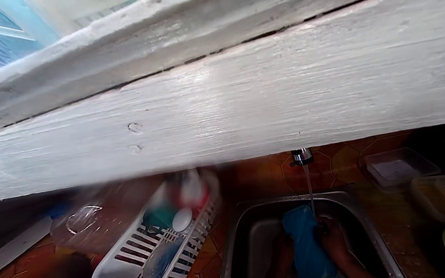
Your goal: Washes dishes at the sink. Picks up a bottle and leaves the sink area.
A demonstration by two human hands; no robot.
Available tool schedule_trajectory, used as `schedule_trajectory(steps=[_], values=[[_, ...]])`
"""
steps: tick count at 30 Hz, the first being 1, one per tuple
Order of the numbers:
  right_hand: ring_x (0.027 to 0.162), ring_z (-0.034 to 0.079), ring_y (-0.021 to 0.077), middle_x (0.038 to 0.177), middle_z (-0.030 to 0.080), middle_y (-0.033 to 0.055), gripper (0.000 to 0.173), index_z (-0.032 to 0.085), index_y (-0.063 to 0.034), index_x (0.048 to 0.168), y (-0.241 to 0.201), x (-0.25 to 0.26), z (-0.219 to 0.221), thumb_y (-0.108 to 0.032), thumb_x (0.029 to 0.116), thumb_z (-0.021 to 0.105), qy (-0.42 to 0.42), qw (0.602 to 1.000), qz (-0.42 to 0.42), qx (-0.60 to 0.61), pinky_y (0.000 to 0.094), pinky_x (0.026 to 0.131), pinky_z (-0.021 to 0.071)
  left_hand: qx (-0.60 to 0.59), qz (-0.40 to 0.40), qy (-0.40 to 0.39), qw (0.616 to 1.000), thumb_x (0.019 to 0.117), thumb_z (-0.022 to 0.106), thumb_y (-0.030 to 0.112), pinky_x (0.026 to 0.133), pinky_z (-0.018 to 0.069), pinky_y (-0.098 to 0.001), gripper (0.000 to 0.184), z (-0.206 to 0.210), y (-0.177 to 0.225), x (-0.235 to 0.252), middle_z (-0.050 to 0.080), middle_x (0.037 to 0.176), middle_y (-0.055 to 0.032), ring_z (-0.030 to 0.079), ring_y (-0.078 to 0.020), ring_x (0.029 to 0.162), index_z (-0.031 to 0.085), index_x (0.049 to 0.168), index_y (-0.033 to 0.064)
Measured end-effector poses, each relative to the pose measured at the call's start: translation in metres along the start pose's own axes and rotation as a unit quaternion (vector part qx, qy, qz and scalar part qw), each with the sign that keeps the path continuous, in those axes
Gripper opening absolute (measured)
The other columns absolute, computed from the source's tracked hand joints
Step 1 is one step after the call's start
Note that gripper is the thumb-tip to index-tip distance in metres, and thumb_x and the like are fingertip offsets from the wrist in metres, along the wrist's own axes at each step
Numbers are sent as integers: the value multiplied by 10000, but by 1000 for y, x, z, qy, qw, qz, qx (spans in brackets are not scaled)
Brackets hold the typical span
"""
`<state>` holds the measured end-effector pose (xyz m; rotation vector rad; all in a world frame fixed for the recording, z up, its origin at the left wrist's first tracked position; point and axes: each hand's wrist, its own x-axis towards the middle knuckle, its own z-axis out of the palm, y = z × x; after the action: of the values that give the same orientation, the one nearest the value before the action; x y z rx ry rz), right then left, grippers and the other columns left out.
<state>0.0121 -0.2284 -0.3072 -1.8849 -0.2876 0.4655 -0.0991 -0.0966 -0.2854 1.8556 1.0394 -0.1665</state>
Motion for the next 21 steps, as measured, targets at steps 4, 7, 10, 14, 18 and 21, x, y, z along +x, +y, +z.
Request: schedule_trajectory(steps=[4,7,10,14,18,21], values=[[1085,628,375,1184,628,264,313,677,47,1189,-3,-1,0,-69,902,728,-29,997,11,-76,494,962,516,23,-19,0,1000,1076,514,258,1003,505,-535,387,-6,0,-5,668,1209,-264,657,-375,1126,639,1276,-49],[950,665,332,1028,677,208,303,638,44,1176,-5,-4,-2,-68,906,720,-32,997,35,-55,501,877,539,24,-26,2,999,1077,506,246,990,512,-531,385,-4,7,-10,664,1221,-259,657,-372,1129,621,1309,-38],[771,665,263,877,678,163,319,558,35,1237,-6,-5,-8,-54,953,674,-38,997,60,35,457,746,552,34,-6,1,999,1081,490,220,1076,469,-519,393,-7,18,-15,648,1290,-249,626,-358,1223,587,1374,-24],[759,674,219,923,694,153,317,550,11,1279,-4,-2,-24,-17,977,644,-56,975,109,187,395,670,568,26,54,6,998,1075,498,171,1130,442,-490,447,-8,19,-10,587,1404,-246,585,-345,1304,484,1480,-16],[725,681,210,908,703,141,266,587,3,1249,-12,-6,-30,-12,987,628,-49,959,127,247,373,626,577,137,155,48,977,1062,511,247,1232,301,-488,607,-2,25,-4,285,1646,-222,309,-369,1516,305,1606,71],[698,673,215,902,684,141,267,564,-12,1258,-21,-10,-28,-2,995,604,-57,942,145,298,365,577,568,258,213,74,939,1077,420,379,1245,129,-612,629,10,31,5,98,1710,-178,71,-427,1568,252,1638,149]])
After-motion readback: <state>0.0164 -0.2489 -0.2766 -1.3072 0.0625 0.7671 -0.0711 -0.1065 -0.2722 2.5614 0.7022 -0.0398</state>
